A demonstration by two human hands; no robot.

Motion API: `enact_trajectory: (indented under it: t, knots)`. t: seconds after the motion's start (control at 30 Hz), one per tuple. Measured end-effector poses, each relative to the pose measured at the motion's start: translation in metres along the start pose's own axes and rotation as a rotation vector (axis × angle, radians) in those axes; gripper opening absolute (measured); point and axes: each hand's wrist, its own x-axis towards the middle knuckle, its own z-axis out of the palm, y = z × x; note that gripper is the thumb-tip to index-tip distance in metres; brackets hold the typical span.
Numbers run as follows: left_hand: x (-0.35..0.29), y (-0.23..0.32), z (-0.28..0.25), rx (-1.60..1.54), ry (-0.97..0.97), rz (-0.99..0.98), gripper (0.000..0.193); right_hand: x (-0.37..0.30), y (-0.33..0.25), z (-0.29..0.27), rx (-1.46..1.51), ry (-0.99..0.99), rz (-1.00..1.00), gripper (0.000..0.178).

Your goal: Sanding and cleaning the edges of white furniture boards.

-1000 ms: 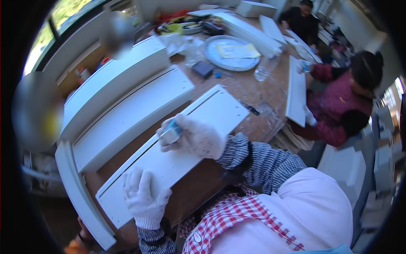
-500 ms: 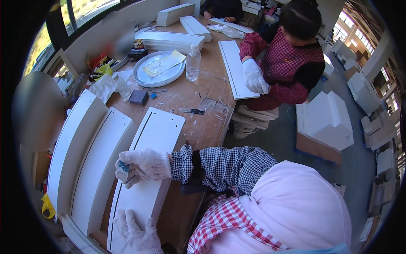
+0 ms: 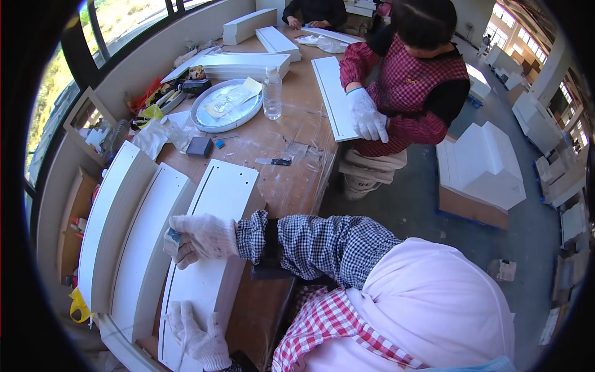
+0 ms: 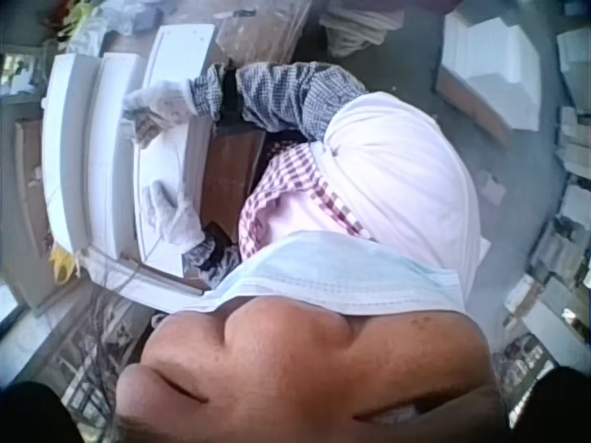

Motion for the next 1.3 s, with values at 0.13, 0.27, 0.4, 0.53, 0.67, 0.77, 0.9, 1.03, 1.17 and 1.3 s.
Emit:
enact_trajectory:
  t: [0.13, 0.27, 0.4, 0.53, 0.67, 0.77, 0.9, 1.03, 1.17, 1.3]
  knots:
    - [0.004, 0.001, 0.001, 0.014, -0.063, 0.009, 0.058, -0.001, 0.0, -0.004, -0.033, 0.051, 0.019, 0.039]
    - [0.001, 0.004, -0.004, 0.028, -0.093, -0.021, 0.065, -0.002, 0.0, 0.003, -0.075, 0.08, 0.062, 0.041]
    - [0.002, -0.003, 0.007, 0.027, -0.165, -0.104, 0.074, -0.001, 0.001, 0.001, -0.067, 0.077, 0.072, 0.043]
    - [0.004, -0.001, 0.004, 0.159, -0.155, -0.022, 0.081, 0.002, 0.002, -0.003, -0.089, 0.088, 0.097, 0.046]
    - [0.012, 0.009, -0.003, 0.21, -0.253, -0.146, 0.083, 0.0, 0.002, -0.002, -0.117, 0.087, 0.078, 0.046]
    - [0.016, 0.011, -0.008, 0.264, -0.293, -0.098, 0.083, 0.003, 0.006, -0.011, -0.053, 0.009, 0.061, 0.045]
    - [0.019, 0.019, -0.011, 0.23, -0.323, -0.171, 0.082, 0.006, 0.01, -0.018, 0.017, 0.002, 0.075, 0.043]
    - [0.015, 0.017, -0.009, 0.236, -0.294, -0.132, 0.081, 0.005, 0.01, -0.016, 0.024, 0.052, 0.081, 0.042]
    - [0.012, 0.007, -0.004, 0.184, -0.244, -0.074, 0.08, 0.006, 0.01, -0.018, 0.027, 0.026, 0.098, 0.042]
    - [0.014, 0.011, -0.006, 0.2, -0.277, -0.112, 0.08, 0.007, 0.015, -0.02, 0.06, -0.005, 0.043, 0.042]
